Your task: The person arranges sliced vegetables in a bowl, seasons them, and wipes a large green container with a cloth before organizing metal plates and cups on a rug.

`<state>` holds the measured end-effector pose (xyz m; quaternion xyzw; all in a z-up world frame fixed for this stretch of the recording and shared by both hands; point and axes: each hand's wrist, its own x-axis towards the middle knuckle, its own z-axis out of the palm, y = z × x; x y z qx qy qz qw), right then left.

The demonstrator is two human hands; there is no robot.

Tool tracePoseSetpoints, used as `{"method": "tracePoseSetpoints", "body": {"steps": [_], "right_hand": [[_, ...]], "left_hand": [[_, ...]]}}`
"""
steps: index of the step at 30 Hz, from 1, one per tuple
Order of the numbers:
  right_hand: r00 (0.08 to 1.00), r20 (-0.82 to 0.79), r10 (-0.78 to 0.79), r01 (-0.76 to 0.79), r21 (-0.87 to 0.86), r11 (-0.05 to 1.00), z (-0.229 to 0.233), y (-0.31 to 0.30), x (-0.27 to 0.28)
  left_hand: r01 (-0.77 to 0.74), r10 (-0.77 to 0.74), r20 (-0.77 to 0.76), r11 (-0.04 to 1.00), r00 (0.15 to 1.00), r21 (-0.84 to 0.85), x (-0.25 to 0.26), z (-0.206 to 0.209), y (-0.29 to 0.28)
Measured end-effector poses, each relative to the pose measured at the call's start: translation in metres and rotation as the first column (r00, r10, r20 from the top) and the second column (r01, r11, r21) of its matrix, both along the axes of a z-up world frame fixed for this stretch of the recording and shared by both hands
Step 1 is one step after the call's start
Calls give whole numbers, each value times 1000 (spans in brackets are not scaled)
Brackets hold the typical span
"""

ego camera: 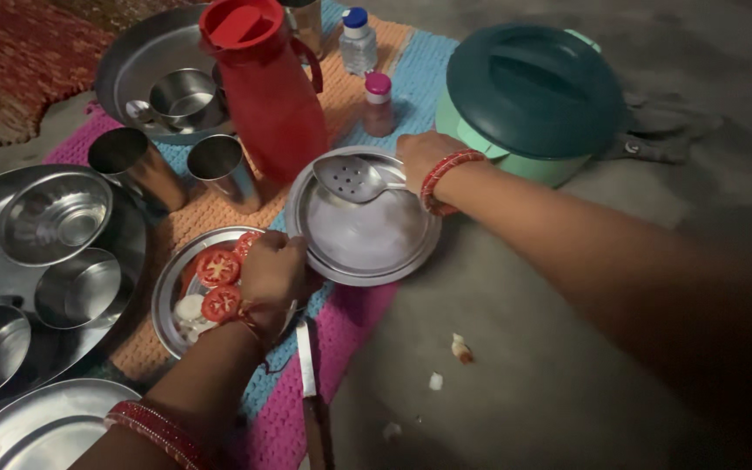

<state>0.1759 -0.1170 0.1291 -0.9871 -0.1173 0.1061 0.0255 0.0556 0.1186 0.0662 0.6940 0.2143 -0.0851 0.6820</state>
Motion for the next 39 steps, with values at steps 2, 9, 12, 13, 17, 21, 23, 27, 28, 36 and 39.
{"method": "tracePoseSetpoints", "body": {"steps": [2,9,12,13,17,21,23,27,28,36,39], "right_hand": [[999,-38,-29,28,-17,999,-4,12,2],[999,-19,-49,50,25,998,-8,31,4],[988,-107,-111,119,66,991,-2,34,-2],[968,-187,-169,189,92,978,-2,34,-3],[998,-5,-61,61,59,996,-17,33,7],[999,41,2,-4,50,999,-24,28,9],[997,61,39,-44,72,996,-15,24,6],[973,225,44,-111,296,949,10,21,-4],[956,286,65,-173,373,912,16,20,-5],[977,211,36,-114,375,920,51,-14,15],[972,233,-27,-85,458,885,49,-30,31]], "left_hand": [[16,-14,-17,989,1000,146,2,4,6],[29,-15,-52,962,999,271,6,-7,17],[20,3,-81,961,997,275,9,-12,17],[21,2,-81,961,997,275,10,-12,18],[69,-38,-100,943,994,325,11,-4,18],[-105,74,74,674,994,731,3,22,-2],[-189,0,245,635,970,749,0,37,-18],[-267,-255,534,649,806,713,13,56,-57],[-269,-257,536,647,804,714,18,58,-69],[-232,-232,503,677,833,698,69,95,-130],[40,-281,133,534,951,844,91,130,-134]]}}
